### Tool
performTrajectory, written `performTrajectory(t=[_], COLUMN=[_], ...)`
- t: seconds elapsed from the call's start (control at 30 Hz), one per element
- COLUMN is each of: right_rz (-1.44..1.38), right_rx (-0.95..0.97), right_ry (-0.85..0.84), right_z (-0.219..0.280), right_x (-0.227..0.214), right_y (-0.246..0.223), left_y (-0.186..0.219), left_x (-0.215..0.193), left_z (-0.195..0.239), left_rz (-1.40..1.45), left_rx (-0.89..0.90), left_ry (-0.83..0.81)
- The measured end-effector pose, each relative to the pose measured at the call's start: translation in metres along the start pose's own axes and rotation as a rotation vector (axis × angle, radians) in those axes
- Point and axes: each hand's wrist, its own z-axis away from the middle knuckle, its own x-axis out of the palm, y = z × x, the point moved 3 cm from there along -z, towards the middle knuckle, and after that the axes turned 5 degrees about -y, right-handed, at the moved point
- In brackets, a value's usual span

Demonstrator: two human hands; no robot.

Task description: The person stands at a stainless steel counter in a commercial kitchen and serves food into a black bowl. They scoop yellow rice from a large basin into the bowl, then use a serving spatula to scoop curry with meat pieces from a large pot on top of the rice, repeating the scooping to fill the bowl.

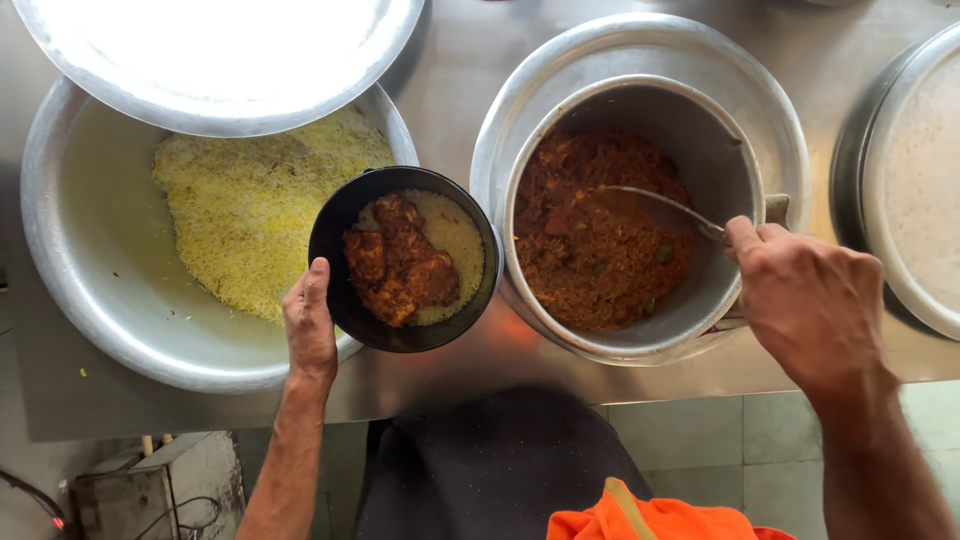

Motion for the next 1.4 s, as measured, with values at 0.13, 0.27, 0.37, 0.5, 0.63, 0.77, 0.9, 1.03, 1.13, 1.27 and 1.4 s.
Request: performTrajectory(t=[0.13, 0.27, 0.37, 0.5, 0.63, 0.77, 0.9, 1.03, 1.13, 1.27, 1.4], right_rz=[0.063, -0.117, -0.14, -0.104, -0.074, -0.143, -0.109, -0.073, -0.188, -0.089, -0.153], right_rx=[0.02, 0.036, 0.013, 0.103, 0.155, 0.044, 0.061, 0.168, 0.15, 0.085, 0.177], right_ry=[-0.084, -0.172, -0.143, -0.142, -0.088, -0.138, -0.128, -0.137, -0.206, -0.059, -0.11], right_z=[-0.016, -0.031, -0.042, -0.054, -0.042, -0.044, -0.053, -0.041, -0.035, -0.04, -0.037], right_x=[0.026, 0.034, 0.045, 0.052, 0.039, 0.056, 0.069, 0.05, 0.064, 0.073, 0.054], right_y=[-0.001, -0.012, -0.013, -0.001, 0.002, -0.011, -0.014, -0.011, -0.01, -0.009, -0.002], left_y=[-0.025, -0.019, -0.036, -0.075, -0.024, -0.01, -0.066, -0.054, -0.025, -0.019, -0.094], left_x=[-0.01, -0.008, -0.015, -0.034, -0.008, -0.001, -0.03, -0.022, -0.007, -0.006, -0.04], left_z=[-0.004, -0.004, -0.006, -0.011, -0.004, -0.003, -0.009, -0.008, -0.006, -0.004, -0.012], left_rz=[0.004, 0.004, 0.024, 0.013, 0.108, 0.088, 0.001, 0.072, 0.094, 0.03, 0.036], left_rx=[0.005, 0.026, 0.026, -0.007, -0.006, 0.008, -0.11, -0.023, 0.008, -0.012, -0.143], left_ry=[-0.011, -0.014, -0.013, 0.02, -0.006, -0.027, 0.052, -0.011, -0.043, -0.024, 0.087])
